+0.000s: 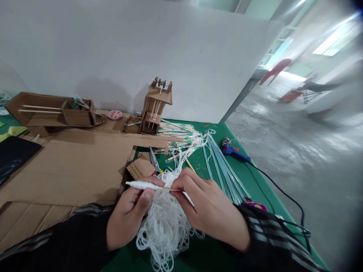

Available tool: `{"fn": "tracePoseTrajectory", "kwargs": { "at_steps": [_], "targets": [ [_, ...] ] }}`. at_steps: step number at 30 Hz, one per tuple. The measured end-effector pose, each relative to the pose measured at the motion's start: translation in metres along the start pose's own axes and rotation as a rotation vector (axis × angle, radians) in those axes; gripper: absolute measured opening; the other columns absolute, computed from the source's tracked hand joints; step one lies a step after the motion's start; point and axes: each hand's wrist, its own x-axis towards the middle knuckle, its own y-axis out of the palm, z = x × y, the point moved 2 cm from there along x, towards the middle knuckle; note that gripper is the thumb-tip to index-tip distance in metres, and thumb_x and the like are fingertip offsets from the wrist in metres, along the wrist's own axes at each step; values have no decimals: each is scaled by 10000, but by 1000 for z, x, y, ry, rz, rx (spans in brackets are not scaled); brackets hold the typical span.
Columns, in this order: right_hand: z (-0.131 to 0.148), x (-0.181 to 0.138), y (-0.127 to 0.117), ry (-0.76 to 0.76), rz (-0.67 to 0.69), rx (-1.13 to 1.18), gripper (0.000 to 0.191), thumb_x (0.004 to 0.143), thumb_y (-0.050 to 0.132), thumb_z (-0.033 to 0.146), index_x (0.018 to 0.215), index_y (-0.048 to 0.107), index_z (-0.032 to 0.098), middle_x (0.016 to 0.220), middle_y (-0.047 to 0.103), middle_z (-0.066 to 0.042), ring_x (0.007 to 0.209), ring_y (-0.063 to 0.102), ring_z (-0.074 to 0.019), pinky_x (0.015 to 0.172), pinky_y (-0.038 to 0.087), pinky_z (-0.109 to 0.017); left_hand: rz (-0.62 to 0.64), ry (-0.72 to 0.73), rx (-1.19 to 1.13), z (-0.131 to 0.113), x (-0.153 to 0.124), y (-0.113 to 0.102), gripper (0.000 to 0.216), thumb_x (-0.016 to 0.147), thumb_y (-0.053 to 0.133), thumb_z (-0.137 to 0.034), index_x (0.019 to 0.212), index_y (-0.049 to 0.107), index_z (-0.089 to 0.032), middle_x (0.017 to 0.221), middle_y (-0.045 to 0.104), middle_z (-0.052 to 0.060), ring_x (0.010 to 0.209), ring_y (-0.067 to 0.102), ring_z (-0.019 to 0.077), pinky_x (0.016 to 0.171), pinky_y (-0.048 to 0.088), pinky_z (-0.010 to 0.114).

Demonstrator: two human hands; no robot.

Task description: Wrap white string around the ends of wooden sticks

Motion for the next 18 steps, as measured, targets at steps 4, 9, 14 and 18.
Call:
{"fn": "tracePoseTrajectory", "kwargs": {
  "at_steps": [4,9,14,18],
  "targets": [
    [1,1,-1,-53,-3,24,192,960,391,141,881,564,169,789,572,-25,647,529,-149,553,392,-271,-26,27,83,-3,-1,-1,305,947,478,-434,1073,571,-172,647,416,-39,548,342,112,518,326,236],
    [0,0,-2,3,18,31,90,949,459,198,982,541,179,910,594,-40,706,571,-157,533,373,-268,10,7,29,0,-1,0,327,969,436,-432,1125,547,-167,603,331,-64,525,289,109,494,276,233],
    [-1,0,-1,-35,4,48,144,941,416,119,904,544,171,819,580,-24,663,538,-145,557,385,-264,-11,44,97,-3,1,0,287,964,454,-424,1092,558,-189,634,386,-53,545,324,111,529,324,232],
    [-1,1,-1,-19,46,42,127,960,425,178,974,551,171,882,594,-40,707,560,-154,559,391,-264,-3,52,60,-3,1,0,295,969,443,-417,1099,552,-176,612,362,-60,525,287,107,503,298,229]
  ]
}}
